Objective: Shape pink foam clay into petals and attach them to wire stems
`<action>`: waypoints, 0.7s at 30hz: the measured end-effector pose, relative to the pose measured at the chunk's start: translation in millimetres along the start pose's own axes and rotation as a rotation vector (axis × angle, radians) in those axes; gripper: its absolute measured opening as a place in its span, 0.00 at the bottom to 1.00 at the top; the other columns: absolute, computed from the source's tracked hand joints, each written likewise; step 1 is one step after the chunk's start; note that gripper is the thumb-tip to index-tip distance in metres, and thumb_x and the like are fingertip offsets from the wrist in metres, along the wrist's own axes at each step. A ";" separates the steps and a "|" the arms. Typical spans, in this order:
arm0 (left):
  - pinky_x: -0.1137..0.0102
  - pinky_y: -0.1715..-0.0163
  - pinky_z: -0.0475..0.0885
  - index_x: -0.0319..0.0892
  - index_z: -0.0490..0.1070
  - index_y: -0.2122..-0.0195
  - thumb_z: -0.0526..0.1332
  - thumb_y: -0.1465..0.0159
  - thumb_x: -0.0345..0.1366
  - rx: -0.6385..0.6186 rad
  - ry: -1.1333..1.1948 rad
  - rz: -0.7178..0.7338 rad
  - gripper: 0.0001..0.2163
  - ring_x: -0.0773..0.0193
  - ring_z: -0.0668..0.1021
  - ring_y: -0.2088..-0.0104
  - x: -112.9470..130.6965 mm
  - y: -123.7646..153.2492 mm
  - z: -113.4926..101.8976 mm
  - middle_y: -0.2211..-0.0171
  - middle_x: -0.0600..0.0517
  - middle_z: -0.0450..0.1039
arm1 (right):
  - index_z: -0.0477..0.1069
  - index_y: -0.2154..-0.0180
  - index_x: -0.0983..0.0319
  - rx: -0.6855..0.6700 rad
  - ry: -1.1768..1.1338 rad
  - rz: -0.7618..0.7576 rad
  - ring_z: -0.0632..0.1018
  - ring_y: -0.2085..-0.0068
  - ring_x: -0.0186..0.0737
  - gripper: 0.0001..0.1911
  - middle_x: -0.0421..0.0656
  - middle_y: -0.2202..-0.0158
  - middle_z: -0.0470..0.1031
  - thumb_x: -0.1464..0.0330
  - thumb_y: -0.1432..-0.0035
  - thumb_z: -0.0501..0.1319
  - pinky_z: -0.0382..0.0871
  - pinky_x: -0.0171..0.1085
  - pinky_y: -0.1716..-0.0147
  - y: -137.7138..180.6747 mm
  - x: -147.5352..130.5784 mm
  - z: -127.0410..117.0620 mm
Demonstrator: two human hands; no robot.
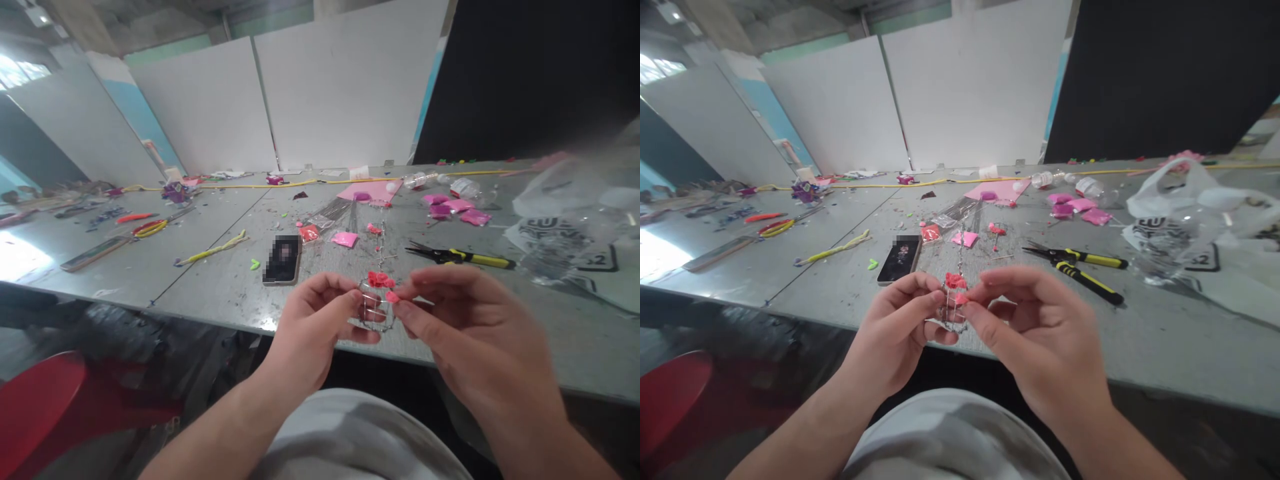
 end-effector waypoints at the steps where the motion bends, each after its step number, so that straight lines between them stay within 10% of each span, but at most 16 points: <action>1: 0.73 0.74 0.82 0.39 0.73 0.66 0.77 0.47 0.37 -0.003 -0.008 0.015 0.15 0.65 0.83 0.73 0.7 1.2 -0.1 0.72 0.52 0.79 | 0.81 0.60 0.54 -0.002 -0.007 0.018 0.84 0.68 0.37 0.14 0.39 0.66 0.84 0.71 0.48 0.77 0.81 0.32 0.71 -0.7 0.2 -0.4; 21: 0.74 0.75 0.82 0.41 0.74 0.67 0.78 0.46 0.38 0.014 -0.150 0.190 0.14 0.67 0.81 0.74 18.4 22.3 3.0 0.72 0.54 0.79 | 0.78 0.61 0.55 -0.042 0.108 0.091 0.84 0.68 0.38 0.17 0.40 0.66 0.83 0.67 0.51 0.80 0.82 0.33 0.71 -2.6 -6.0 -3.6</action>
Point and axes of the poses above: each hand's wrist, its own y-axis away from the middle knuckle, its own z-axis out of the palm, x = y × z, the point moved 8 cm from there along -y, towards the middle knuckle
